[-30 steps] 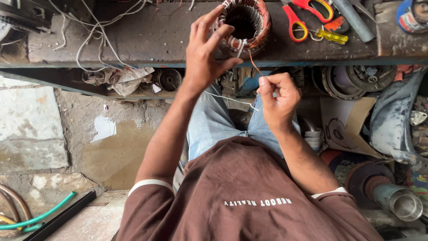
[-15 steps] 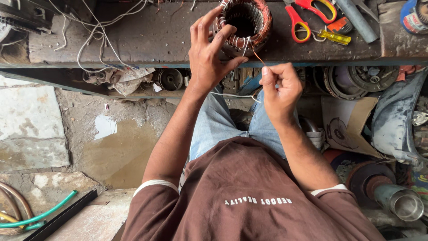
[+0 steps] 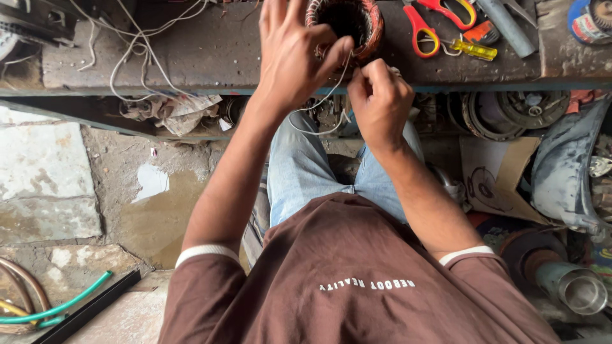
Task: The person sits on the floor and works on a cylindrical copper coil, stripping and twisting wire ends, then threading and tying white string through slots in the coil to secure the windings.
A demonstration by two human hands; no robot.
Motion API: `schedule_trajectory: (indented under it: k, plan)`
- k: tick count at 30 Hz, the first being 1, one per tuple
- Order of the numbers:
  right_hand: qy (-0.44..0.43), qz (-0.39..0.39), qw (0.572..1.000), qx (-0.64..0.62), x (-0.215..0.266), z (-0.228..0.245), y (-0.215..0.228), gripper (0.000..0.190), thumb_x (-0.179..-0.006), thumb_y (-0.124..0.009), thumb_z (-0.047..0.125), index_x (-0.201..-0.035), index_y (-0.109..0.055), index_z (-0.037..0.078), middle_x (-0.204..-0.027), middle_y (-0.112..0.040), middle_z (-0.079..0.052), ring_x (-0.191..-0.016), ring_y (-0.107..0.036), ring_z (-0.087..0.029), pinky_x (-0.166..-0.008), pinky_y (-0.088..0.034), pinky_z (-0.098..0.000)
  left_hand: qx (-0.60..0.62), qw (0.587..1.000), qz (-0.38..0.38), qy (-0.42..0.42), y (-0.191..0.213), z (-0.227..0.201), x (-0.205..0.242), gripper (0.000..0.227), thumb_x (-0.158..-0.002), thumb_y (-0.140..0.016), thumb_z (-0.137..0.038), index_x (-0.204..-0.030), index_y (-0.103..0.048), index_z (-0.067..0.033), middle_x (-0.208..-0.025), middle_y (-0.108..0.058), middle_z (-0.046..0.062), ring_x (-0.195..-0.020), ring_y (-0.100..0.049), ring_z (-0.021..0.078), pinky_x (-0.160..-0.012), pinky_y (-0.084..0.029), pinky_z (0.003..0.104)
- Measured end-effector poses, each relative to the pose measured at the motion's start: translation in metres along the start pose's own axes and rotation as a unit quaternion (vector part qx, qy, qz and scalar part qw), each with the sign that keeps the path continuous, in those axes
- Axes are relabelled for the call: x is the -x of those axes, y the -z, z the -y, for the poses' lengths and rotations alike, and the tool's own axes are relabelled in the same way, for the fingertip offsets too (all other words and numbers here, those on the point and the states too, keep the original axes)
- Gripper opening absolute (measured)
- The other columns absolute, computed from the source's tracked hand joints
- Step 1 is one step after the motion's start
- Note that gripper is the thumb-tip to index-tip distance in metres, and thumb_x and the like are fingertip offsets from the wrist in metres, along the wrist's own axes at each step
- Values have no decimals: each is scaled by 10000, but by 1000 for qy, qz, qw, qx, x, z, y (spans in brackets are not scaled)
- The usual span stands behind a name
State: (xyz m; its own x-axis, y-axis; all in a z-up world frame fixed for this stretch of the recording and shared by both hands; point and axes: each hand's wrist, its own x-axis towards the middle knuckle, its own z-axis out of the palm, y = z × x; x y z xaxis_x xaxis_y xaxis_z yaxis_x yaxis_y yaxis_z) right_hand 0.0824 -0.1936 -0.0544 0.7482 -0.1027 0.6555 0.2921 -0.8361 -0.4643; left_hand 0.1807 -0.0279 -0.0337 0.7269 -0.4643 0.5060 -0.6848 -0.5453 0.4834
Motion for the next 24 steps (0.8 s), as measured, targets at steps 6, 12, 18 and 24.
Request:
schedule_trajectory:
  k: [6,12,18,24]
  plan:
    - [-13,2,999,-31,2,1,-2,180,-939,-753,-18,-892,-587,33,-739,-621,-115,-669,-630,-309,-593,-462,-439,38,993,51,104,-34,1,-28,288,-815,-790,-405,-906,-815,-133,-1253,-579,187,-1249,-462,414,-1008,-399,572]
    - [-19,10,998,-61,4,-2,7,173,-961,-762,0,-923,-597,32,-781,-611,-108,-704,-624,-304,-621,-467,-430,-78,990,-20,118,-48,-11,-22,321,-768,-835,-449,-743,-816,-129,-1192,-589,190,-1204,-482,404,-968,-383,626]
    - [14,-13,998,-62,0,3,6,143,-965,-737,-11,-963,-600,28,-852,-590,-129,-775,-613,-338,-680,-477,-440,17,978,30,206,-46,-12,-33,295,-735,-804,-436,-813,-814,-152,-1200,-598,131,-1233,-486,374,-966,-442,575]
    - [-5,12,997,-79,-1,-1,5,122,-996,-731,6,-974,-611,11,-793,-664,-132,-706,-678,-317,-613,-494,-423,-69,972,66,212,-55,-12,-44,380,-788,-781,-422,-1021,-744,-123,-1182,-649,148,-1206,-505,417,-951,-326,753]
